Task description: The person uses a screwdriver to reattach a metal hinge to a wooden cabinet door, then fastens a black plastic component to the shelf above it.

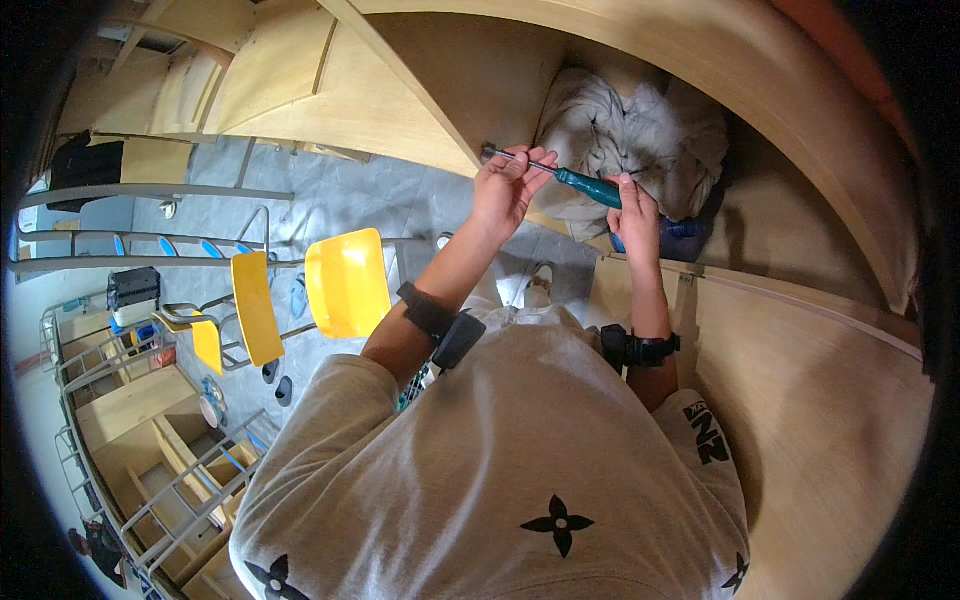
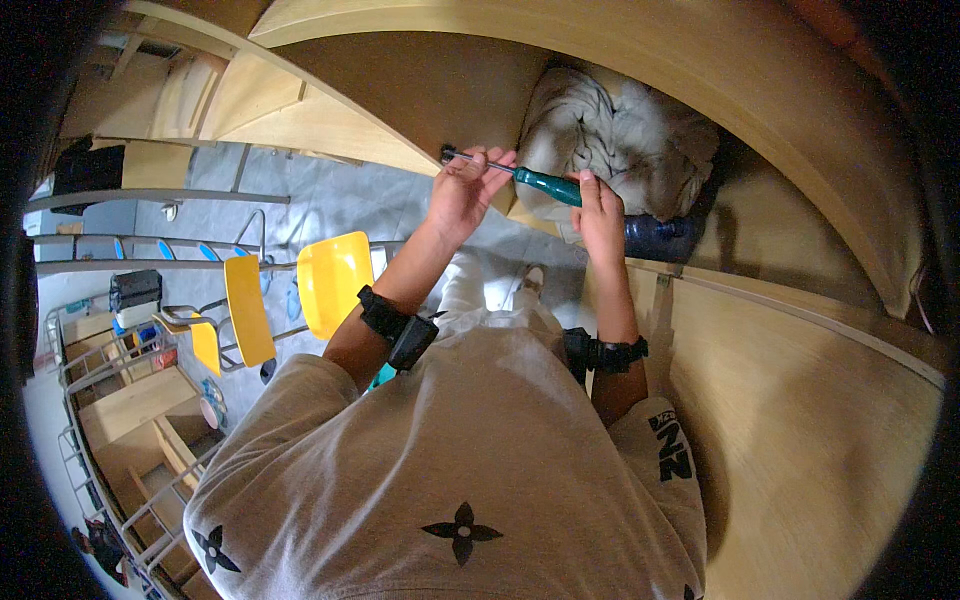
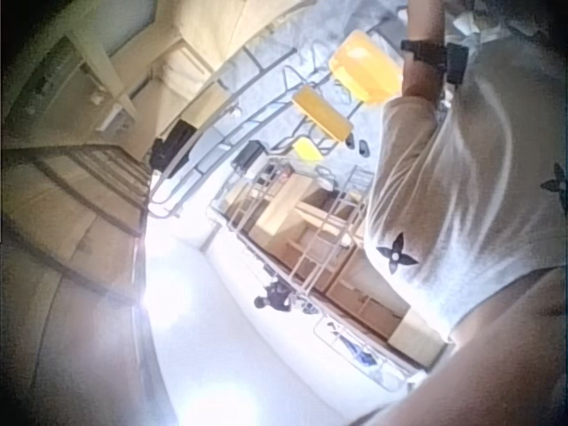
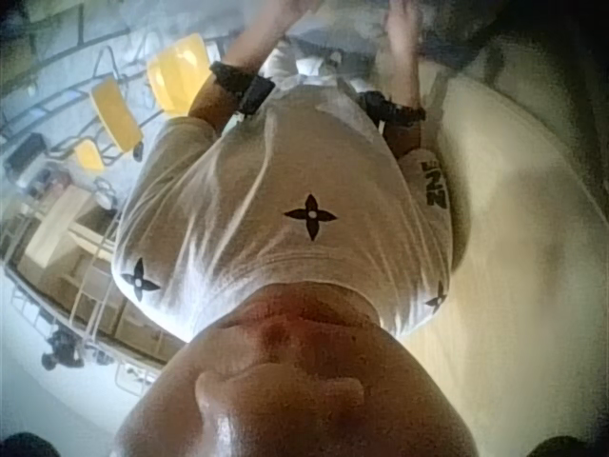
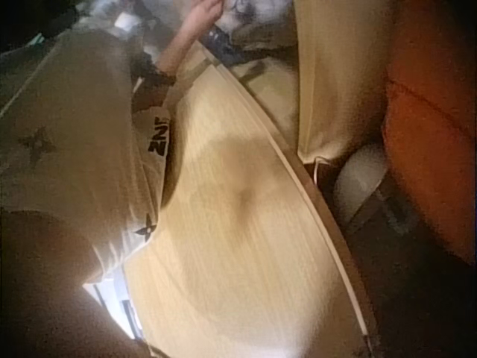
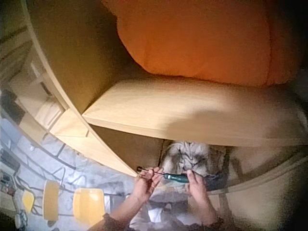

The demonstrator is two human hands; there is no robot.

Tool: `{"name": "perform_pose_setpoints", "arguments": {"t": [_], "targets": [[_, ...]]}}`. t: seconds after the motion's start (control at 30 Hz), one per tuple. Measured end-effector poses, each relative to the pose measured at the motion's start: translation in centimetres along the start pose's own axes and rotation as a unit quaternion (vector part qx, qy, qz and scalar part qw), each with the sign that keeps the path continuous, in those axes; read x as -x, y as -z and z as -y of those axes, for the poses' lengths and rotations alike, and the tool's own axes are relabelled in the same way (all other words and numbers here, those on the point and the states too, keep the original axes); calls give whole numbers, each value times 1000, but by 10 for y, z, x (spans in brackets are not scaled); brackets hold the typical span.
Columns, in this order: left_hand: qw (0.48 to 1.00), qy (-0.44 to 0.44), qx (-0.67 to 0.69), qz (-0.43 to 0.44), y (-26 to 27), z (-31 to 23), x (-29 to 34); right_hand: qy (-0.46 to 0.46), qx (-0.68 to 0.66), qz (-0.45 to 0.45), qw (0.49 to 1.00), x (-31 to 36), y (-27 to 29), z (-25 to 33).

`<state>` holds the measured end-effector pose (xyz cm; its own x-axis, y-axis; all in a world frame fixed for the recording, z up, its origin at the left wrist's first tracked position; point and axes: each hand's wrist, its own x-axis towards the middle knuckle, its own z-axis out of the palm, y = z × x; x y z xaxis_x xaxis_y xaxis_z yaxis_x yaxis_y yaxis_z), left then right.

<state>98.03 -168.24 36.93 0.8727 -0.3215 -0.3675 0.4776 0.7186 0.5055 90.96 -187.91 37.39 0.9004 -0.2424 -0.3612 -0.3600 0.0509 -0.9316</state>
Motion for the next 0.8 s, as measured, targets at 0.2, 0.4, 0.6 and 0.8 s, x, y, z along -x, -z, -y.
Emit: {"name": "perform_pose_setpoints", "arguments": {"t": [0.2,0.4,0.6,0.8], "targets": [[1000,6,-10,-7,3,2,-2,124,-58,13,990,14,-5,-6],[1000,-13,0,-5,3,5,-5,205,22,-8,978,14,-4,-24],[1000,-11,-2,-12,3,3,-4,198,46,-28,979,16,-5,-20],[1000,3,6,-10,4,3,-3,165,3,-27,986,14,-6,-18]]}}
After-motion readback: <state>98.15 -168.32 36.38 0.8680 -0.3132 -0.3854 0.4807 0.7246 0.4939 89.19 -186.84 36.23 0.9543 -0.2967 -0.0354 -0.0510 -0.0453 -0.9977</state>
